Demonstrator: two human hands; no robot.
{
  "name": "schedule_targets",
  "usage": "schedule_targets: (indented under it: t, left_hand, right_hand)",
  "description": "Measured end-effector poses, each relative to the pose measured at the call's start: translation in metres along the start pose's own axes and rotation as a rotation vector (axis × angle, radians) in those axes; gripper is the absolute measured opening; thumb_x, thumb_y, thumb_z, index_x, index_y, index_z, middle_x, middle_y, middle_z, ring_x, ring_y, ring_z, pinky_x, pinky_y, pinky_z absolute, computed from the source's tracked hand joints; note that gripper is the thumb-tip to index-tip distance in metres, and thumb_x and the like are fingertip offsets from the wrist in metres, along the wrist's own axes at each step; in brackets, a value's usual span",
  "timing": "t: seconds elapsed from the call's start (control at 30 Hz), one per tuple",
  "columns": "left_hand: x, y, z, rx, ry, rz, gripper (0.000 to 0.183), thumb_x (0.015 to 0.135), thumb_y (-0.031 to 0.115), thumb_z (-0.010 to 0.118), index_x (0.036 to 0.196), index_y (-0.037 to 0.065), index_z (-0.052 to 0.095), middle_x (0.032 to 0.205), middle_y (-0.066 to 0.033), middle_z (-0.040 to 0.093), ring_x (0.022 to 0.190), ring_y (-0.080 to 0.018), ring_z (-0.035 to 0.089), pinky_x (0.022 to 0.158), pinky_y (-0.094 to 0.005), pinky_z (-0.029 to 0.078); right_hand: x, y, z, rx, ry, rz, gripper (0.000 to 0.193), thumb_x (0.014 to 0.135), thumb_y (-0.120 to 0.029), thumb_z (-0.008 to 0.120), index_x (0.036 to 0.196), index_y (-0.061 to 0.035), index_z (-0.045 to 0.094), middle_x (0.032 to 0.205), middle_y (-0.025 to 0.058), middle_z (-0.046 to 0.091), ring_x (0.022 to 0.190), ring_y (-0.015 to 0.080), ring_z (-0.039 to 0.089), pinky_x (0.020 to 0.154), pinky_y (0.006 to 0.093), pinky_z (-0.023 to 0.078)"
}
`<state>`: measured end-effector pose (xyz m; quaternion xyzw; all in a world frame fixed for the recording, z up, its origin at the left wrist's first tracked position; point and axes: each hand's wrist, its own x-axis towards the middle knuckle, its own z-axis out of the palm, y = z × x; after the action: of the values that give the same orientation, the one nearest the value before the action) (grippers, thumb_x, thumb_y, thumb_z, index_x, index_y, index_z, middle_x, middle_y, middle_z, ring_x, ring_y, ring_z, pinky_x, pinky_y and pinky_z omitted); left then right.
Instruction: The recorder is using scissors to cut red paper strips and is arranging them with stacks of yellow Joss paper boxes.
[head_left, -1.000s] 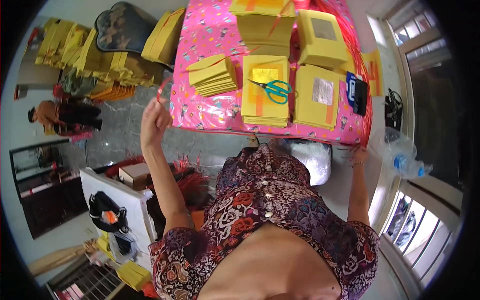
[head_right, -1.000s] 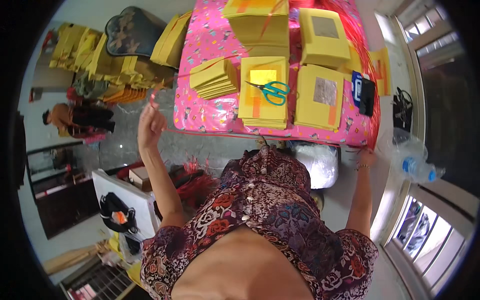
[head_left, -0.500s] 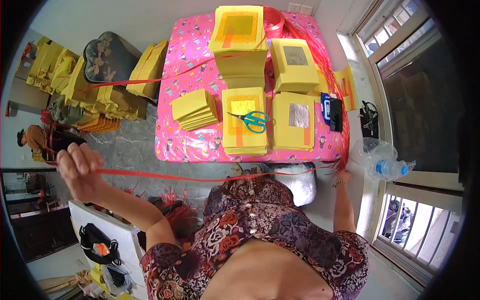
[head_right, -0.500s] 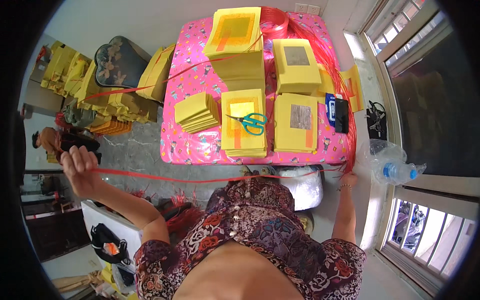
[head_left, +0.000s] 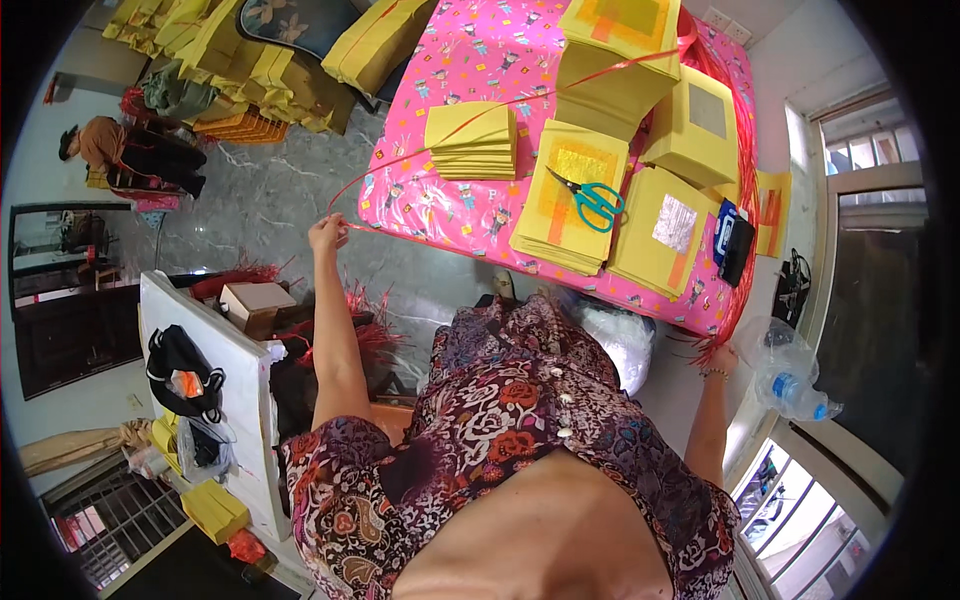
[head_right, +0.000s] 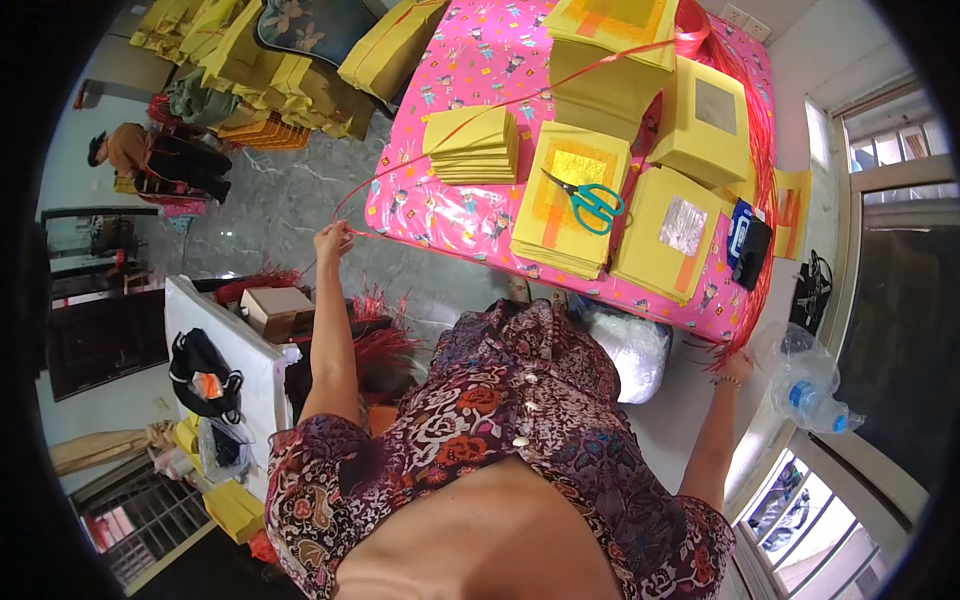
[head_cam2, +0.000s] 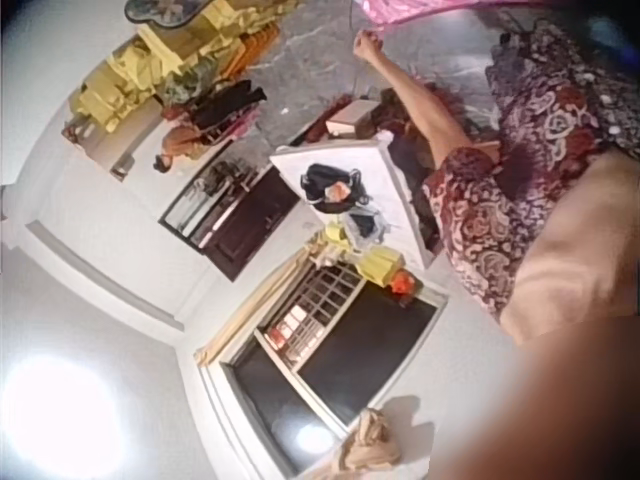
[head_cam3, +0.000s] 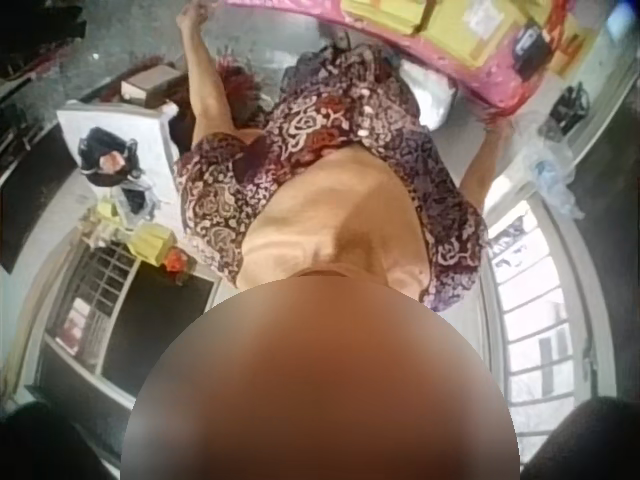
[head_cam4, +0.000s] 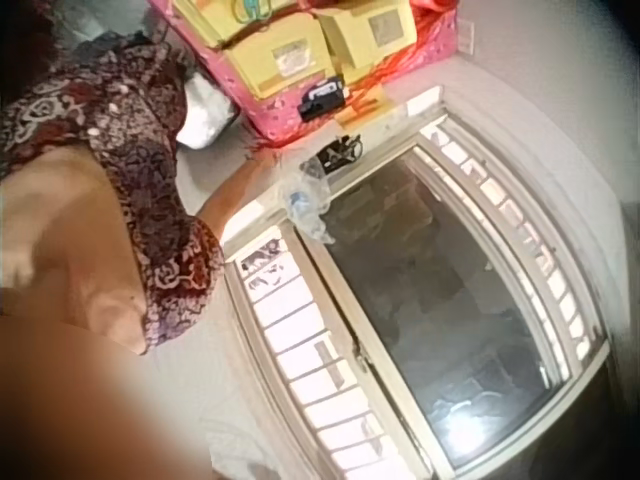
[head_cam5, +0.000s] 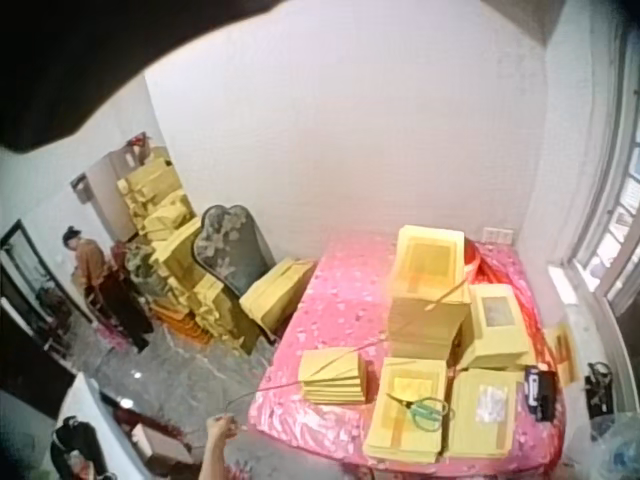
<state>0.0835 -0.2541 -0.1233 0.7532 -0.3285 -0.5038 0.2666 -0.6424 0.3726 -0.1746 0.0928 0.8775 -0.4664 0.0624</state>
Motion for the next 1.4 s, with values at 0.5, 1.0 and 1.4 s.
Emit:
schedule_targets:
  t: [0.5, 1.0, 1.4]
  left_hand:
    - [0.108, -0.066, 0.015, -0.041, -0.127, -0.158, 0.027, 0.080, 0.017, 0.068, 0.103, 0.008, 0.057, 0.088, -0.0054, 0.065, 0.072, -0.0194, 0.064, 0.060, -0.0361, 0.049]
    - [0.020, -0.032, 0.061, -0.128, 0.040, 0.039, 0.024, 0.079, 0.013, 0.070, 0.099, 0.001, 0.064, 0.070, -0.0040, 0.064, 0.056, -0.0113, 0.057, 0.048, -0.0245, 0.046]
    - [-0.121, 0.046, 0.031, -0.023, -0.345, 0.393, 0.023, 0.085, 0.018, 0.065, 0.101, 0.002, 0.067, 0.079, -0.0008, 0.066, 0.067, -0.0056, 0.058, 0.060, -0.0202, 0.048]
  right_hand:
    - [-0.037, -0.049, 0.044, -0.932, 0.141, -0.018, 0.052, 0.088, -0.040, 0.036, 0.085, 0.0013, 0.068, 0.087, 0.0237, 0.064, 0.083, 0.0378, 0.064, 0.076, 0.0440, 0.050]
    - [-0.062, -0.031, 0.027, -0.858, 0.139, -0.172, 0.043, 0.078, -0.038, 0.064, 0.099, -0.0011, 0.059, 0.092, 0.0160, 0.063, 0.082, 0.0263, 0.060, 0.073, 0.0374, 0.047]
    - [-0.323, -0.284, 0.229, -0.008, -0.827, -1.070, 0.027, 0.082, -0.001, 0.050, 0.108, -0.0034, 0.057, 0.108, 0.0151, 0.054, 0.106, 0.0308, 0.050, 0.094, 0.0370, 0.039]
